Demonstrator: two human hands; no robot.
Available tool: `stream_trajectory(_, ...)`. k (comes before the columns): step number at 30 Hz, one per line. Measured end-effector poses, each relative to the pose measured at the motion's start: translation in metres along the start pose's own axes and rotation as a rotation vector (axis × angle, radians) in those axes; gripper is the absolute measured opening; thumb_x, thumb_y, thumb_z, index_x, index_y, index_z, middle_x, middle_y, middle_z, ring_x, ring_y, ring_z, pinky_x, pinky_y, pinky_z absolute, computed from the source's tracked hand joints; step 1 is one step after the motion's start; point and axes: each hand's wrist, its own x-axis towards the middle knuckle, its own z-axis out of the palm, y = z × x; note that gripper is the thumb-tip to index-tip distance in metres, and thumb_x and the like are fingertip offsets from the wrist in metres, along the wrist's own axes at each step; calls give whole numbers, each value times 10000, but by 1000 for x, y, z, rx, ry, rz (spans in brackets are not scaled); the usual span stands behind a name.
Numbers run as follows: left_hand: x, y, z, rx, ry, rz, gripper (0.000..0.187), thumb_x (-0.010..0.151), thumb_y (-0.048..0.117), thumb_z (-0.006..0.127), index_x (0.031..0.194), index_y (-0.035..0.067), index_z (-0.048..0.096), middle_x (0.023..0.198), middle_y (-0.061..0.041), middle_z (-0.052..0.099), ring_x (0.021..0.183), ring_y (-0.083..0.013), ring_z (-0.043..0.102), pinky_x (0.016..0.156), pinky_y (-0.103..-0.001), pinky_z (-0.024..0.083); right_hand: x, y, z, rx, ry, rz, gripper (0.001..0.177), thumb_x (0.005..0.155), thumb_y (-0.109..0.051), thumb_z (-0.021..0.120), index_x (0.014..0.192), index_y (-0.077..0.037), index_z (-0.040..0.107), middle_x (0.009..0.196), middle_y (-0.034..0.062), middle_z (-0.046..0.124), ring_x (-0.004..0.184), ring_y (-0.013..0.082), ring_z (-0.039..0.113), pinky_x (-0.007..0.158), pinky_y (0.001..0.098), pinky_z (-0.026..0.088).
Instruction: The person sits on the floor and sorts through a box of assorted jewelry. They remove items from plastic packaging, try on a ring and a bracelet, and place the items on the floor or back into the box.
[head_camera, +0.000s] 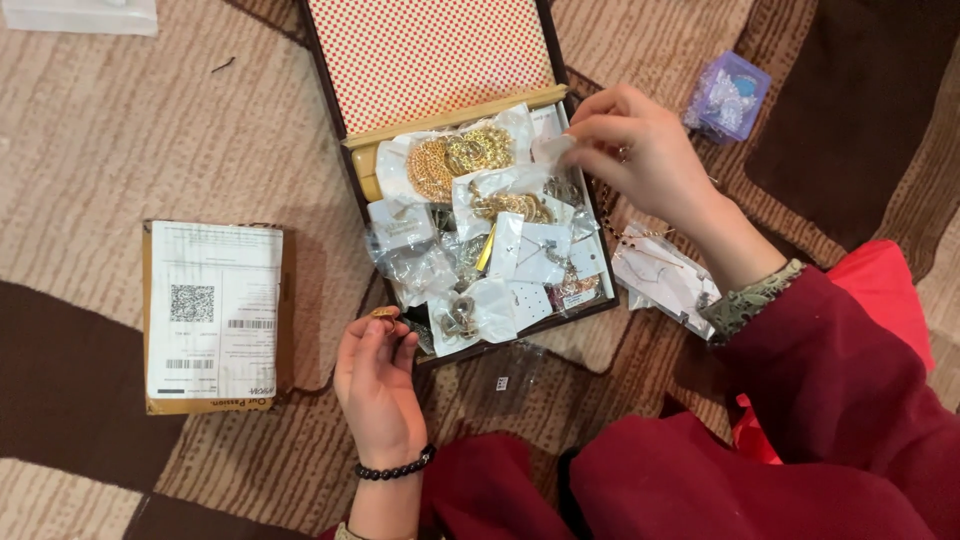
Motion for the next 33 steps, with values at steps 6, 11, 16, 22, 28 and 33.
stream_trajectory(6, 0, -2, 2, 4, 9, 2, 106, 969, 163, 630, 966, 57, 636, 1104, -126, 669, 875, -165, 619, 812, -307, 562, -2, 5, -9, 98, 144, 87, 154, 1067, 0, 669, 1174, -88, 736, 1056, 91, 684, 775, 122, 538, 629, 221, 412)
stream_trajectory(11, 1, -1, 3, 11, 6, 4, 97, 974, 160, 627, 959, 65, 635, 1101, -127, 673, 862, -166, 622, 799, -305, 566, -3, -20, -20, 215, -140, 117, 150, 1002, -14, 647, 1121, -66, 722, 1044, 79, 738, 831, 133, 670, 704, 229, 565)
stream_trajectory(16, 2, -3, 3, 19, 10, 1, 104, 982, 159, 617, 972, 56, 634, 1102, -131, 666, 861, -173, 620, 790, -310, 567, -3, -24, -10, 155, -331, -2, 156, 991, -189, 638, 1087, -123, 743, 1043, 48, 786, 917, 165, 765, 850, 314, 635)
stream_trajectory(22, 3, -5, 2, 24, 2, -4, 103, 984, 157, 613, 984, 55, 633, 1105, -134, 670, 854, -167, 619, 780, -299, 562, 16, -5, -9, -130, -125, 74, 605, 941, 25, 558, 1530, -38, 431, 1544, 214, 461, 1398, 393, 403, 1171, 565, 310)
stream_trajectory(28, 5, -6, 0, -3, 1, 0, 92, 984, 144, 614, 985, 54, 632, 1101, -141, 676, 853, -167, 616, 783, -300, 559, 12, 4, -17, -18, -196, 61, 201, 1018, -199, 611, 1161, -105, 716, 1191, 105, 676, 1161, 280, 579, 1013, 459, 489)
stream_trajectory(33, 4, -6, 1, -4, 12, -6, 93, 984, 151, 614, 991, 60, 634, 1094, -133, 677, 854, -167, 618, 786, -302, 556, 11, -11, -53, 331, 78, 679, 245, 1054, -56, 527, 1286, -86, 600, 1222, 84, 664, 990, 151, 667, 809, 226, 589)
